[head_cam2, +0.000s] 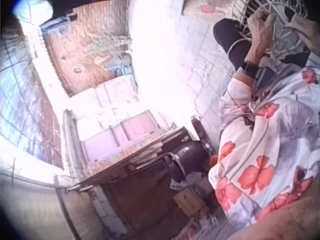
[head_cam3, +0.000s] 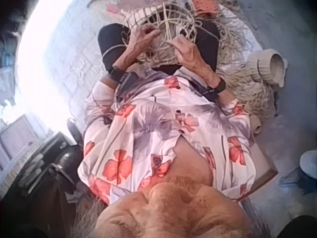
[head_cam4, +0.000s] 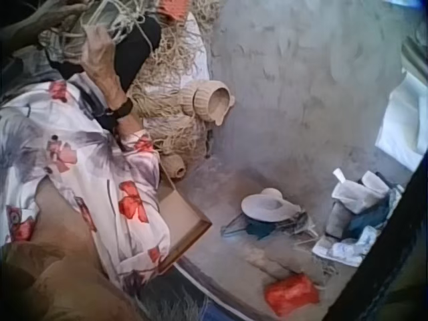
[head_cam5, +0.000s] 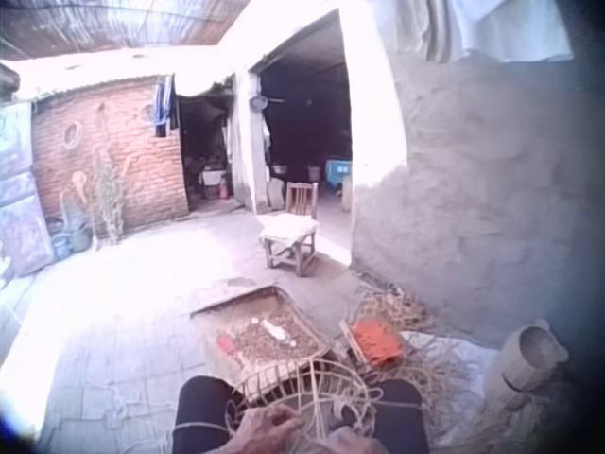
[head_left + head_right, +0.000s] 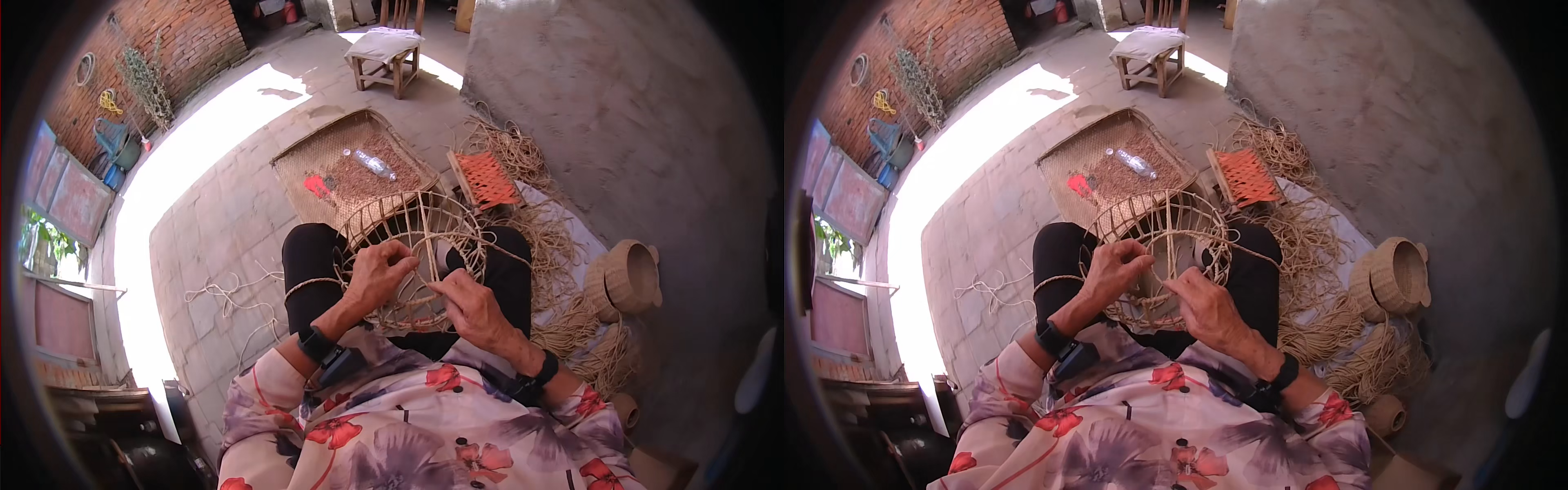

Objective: Weaving thin strips of bamboo or wicker into a circular frame to create a basket or furniture component.

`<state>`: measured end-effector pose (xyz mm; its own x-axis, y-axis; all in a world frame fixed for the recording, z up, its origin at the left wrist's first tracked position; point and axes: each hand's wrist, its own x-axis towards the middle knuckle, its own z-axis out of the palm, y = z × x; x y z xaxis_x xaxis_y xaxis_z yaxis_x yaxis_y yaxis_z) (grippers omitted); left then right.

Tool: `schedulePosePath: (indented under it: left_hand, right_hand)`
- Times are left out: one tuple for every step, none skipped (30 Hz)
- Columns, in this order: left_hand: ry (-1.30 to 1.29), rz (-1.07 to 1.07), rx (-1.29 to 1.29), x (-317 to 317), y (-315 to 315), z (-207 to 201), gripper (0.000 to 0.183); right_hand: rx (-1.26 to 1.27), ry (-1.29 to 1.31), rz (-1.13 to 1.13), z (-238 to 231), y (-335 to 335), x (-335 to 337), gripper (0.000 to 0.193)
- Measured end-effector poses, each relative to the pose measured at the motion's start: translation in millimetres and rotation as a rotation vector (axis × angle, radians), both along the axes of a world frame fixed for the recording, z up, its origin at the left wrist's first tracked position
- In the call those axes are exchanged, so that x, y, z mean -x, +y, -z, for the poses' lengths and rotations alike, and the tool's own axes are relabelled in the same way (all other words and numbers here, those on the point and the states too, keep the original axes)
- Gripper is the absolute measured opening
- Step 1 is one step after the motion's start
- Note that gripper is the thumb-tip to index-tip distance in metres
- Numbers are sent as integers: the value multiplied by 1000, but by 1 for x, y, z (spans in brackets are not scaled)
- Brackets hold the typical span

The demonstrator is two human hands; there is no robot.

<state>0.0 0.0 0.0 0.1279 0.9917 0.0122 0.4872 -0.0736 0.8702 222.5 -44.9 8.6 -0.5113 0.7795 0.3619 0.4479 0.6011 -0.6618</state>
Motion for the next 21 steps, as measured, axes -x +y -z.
schedulePosePath:
  left_hand:
    - [16, -6, 2, -1, 0, 1, 31]
    - [41, -17, 24, -2, 0, 2, 31]
    - [48, -4, 15, 6, 0, 6, 30]
    - [48, 2, 18, 5, 0, 7, 29]
    - [64, 5, 44, 4, 2, 8, 28]
    - [74, 27, 6, 3, 8, 8, 25]
    - [104, 47, 8, 2, 10, 7, 23]
    - [135, 67, 14, 1, 11, 6, 21]
    - [186, 113, -8, 0, 12, 5, 20]
    - [237, 159, -29, -1, 13, 4, 19]
    - [288, 205, -51, -2, 15, 4, 18]
    - [232, 232, 6, -1, 17, 2, 22]
    - [175, 258, 62, -1, 20, 0, 27]
    - [131, 280, 147, -1, 23, -1, 33]
    - [-16, 309, 299, 0, 26, -3, 36]
    - [-154, 331, 476, 1, 29, -5, 40]
    - [-285, 343, 658, 2, 32, -7, 45]
    - [-291, 394, 685, 3, 33, -8, 47]
    - [-288, 439, 720, 2, 34, -9, 49]
    - [-293, 496, 746, 2, 35, -10, 52]
    - [-273, 484, 748, 3, 34, -10, 50]
  right_hand:
    - [-13, -11, -6, -3, 0, -1, 39]
    - [-26, -21, -11, -6, -1, -2, 39]
    - [-9, -32, -19, -3, -1, 6, 38]
    - [2, -58, -27, -6, -2, 5, 38]
    - [7, -83, -36, -8, 0, 4, 38]
    - [-15, -121, -40, -10, 6, 4, 36]
    - [-24, -155, -45, -12, 7, 5, 34]
    - [-17, -186, -48, -14, 8, 7, 33]
    - [-35, -216, -59, -16, 9, 7, 31]
    - [-40, -245, -69, -17, 10, 8, 29]
    - [-48, -266, -80, -18, 11, 9, 27]
    - [-36, -278, -85, -18, 13, 10, 25]
    - [-28, -285, -89, -18, 14, 10, 24]
    - [-19, -290, -95, -18, 16, 11, 22]
    - [3, -288, -92, -18, 16, 11, 22]
    - [23, -288, -92, -18, 16, 10, 21]
    - [59, -298, -89, -18, 17, 10, 21]
    - [49, -286, -89, -18, 18, 10, 21]
    - [57, -284, -87, -18, 18, 11, 21]
    - [78, -287, -81, -18, 18, 11, 21]
    - [64, -274, -85, -19, 18, 11, 21]
